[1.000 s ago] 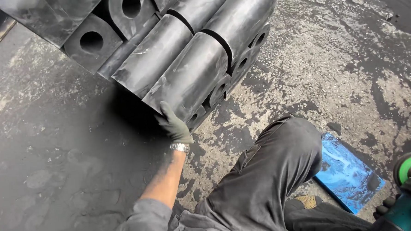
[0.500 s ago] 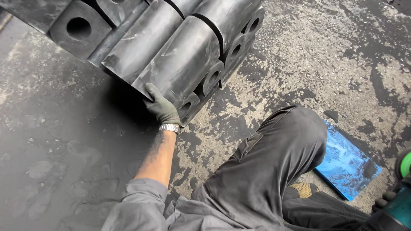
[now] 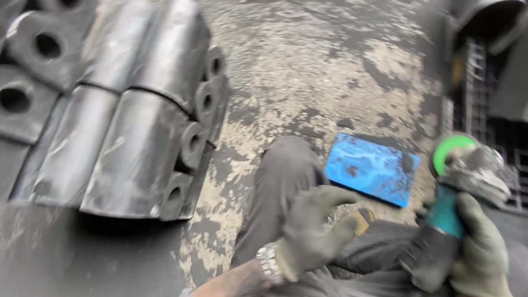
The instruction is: Use an angle grinder to smooth and shape the edges of large black rubber industrial components.
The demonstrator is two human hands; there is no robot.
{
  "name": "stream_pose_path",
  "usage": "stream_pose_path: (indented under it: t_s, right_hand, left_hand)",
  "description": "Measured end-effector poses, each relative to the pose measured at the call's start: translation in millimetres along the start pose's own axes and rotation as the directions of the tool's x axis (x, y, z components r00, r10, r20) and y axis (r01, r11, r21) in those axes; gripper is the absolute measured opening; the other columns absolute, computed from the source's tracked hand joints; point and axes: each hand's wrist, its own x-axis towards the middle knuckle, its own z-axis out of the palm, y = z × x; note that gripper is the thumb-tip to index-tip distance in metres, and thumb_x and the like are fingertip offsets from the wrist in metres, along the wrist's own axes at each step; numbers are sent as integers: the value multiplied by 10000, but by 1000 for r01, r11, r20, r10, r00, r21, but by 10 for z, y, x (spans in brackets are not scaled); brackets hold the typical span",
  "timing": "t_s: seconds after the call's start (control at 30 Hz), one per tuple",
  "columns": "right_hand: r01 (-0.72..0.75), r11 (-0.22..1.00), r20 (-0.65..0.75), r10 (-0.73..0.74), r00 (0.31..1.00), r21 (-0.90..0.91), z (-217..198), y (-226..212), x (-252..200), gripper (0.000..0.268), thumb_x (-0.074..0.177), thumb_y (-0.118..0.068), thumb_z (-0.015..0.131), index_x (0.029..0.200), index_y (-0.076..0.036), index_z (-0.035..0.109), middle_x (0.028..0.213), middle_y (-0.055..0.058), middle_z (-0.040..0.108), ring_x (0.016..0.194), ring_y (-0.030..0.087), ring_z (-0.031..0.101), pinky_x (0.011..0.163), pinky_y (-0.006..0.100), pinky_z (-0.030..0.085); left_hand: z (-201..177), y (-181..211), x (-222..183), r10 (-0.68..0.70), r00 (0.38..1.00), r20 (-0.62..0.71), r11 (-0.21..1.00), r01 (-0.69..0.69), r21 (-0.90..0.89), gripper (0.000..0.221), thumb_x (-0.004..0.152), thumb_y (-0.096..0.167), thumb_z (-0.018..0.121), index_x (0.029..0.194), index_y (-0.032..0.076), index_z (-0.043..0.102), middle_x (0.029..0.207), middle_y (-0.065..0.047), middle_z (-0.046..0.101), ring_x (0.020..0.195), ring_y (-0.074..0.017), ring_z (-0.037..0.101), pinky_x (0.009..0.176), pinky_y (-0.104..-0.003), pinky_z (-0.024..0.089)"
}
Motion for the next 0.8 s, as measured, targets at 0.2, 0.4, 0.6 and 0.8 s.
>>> stream_pose_path:
  t_s: [0.2,0.4,0.6,0.8]
  right_hand:
    - [145,989,-61,-145,988,6,691,-107,-231,355,1044,-368,612,1146,-34,678,969,84,719,824,194,685,737,352,584]
    - [360,929,-113,-349,930,92,1073,-336,-263,399,937,-248,735,1260,-64,591,981,78,702,852,173,688,761,327,590]
    - [260,963,-27,-259,965,65,979,-689,-495,435,973,-235,670,1332,-14,567,1101,89,694,984,176,653,885,339,551]
    - [469,882,-73,-471,879,-40,59,-693,-786,496,1034,-293,588,1388,54,562,1302,182,694,1225,269,664,1091,390,538]
  left_hand:
    - [818,512,414,-259,588,767,862,498,-91,593,925,499,712,1273,25,635,1039,-150,689,966,-284,665,843,-430,513]
    - [1074,556,662,-217,413,884,480,834,-272,563,872,282,806,1352,56,617,1138,-48,668,927,-127,606,805,-308,503]
    - [1092,759,1069,-285,408,867,621,768,-157,538,834,291,768,1273,4,645,1085,-60,733,927,-126,693,841,-295,563]
    - [1020,588,1644,-425,404,810,623,780,-62,476,855,249,712,1215,-48,619,952,-148,744,820,-214,726,721,-368,584]
